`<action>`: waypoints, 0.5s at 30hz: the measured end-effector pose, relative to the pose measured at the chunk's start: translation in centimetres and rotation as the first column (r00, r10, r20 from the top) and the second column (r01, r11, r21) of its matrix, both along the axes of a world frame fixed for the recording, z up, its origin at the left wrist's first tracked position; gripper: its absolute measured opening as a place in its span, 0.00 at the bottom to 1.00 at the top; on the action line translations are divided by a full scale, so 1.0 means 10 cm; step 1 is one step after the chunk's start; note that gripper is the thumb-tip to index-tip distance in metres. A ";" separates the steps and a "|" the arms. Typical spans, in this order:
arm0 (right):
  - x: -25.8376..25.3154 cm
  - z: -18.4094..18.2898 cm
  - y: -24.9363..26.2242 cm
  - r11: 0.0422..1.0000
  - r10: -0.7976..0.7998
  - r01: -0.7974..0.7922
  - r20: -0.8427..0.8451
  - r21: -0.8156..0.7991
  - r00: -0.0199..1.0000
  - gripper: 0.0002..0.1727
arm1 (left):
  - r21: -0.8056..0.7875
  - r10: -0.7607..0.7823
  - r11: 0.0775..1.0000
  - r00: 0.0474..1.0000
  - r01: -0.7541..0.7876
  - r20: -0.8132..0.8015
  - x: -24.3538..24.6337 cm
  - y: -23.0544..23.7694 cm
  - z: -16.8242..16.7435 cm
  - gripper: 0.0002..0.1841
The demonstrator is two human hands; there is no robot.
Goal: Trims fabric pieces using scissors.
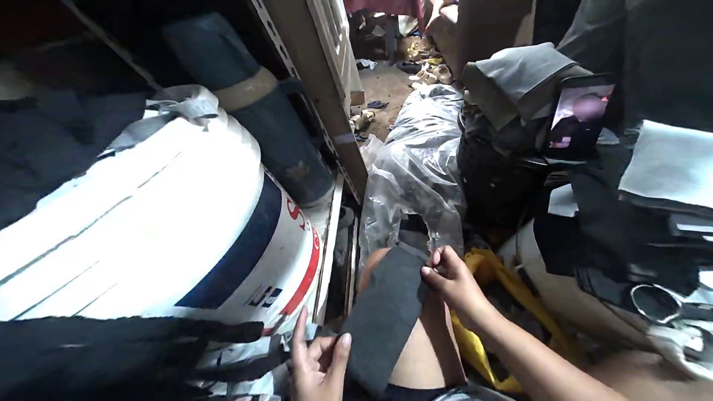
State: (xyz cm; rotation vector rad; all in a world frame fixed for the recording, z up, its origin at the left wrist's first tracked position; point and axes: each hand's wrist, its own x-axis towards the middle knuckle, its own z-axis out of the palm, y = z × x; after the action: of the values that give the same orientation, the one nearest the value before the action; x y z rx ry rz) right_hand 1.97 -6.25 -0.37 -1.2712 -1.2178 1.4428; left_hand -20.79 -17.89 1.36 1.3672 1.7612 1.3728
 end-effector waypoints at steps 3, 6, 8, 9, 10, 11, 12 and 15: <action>-0.01 -0.04 0.00 0.998 -0.004 0.004 -0.007 -0.067 1.000 0.11 | -0.123 0.031 0.992 0.999 -0.035 -0.034 0.01 0.01 0.03 0.49; -0.03 -0.04 -0.02 0.984 -0.055 0.056 0.011 -0.170 0.998 0.23 | -0.302 0.010 0.952 0.993 -0.046 -0.120 0.02 0.06 0.08 0.45; -0.04 -0.04 -0.04 0.969 -0.090 0.089 0.008 -0.231 0.996 0.32 | -0.300 -0.040 0.954 0.982 -0.016 -0.182 0.07 0.15 0.16 0.42; -0.05 -0.04 -0.05 0.961 -0.106 0.100 -0.011 -0.259 0.994 0.33 | -0.271 -0.065 0.962 0.973 0.003 -0.221 0.11 0.22 0.21 0.39; -0.05 -0.03 -0.05 0.954 -0.111 0.098 -0.030 -0.283 0.993 0.33 | -0.234 -0.093 0.972 0.959 0.029 -0.268 0.15 0.32 0.26 0.34; -0.05 -0.03 -0.04 0.949 -0.116 0.096 -0.048 -0.300 0.992 0.32 | -0.206 -0.127 0.977 0.935 0.060 -0.332 0.19 0.45 0.29 0.29; -0.05 -0.02 -0.03 0.945 -0.121 0.094 -0.066 -0.312 0.991 0.31 | -0.229 -0.179 0.969 0.901 0.092 -0.396 0.23 0.61 0.34 0.26; -0.04 0.00 -0.01 0.933 -0.140 0.088 -0.127 -0.350 0.982 0.30 | -0.555 -0.465 0.810 0.783 0.189 -0.413 0.32 1.12 0.50 0.33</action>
State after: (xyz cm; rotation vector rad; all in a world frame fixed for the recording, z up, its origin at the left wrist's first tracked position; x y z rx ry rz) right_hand 1.60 -6.35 -0.35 -1.4091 -0.7996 1.6811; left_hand -17.55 -6.73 6.40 1.7520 1.8812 0.3028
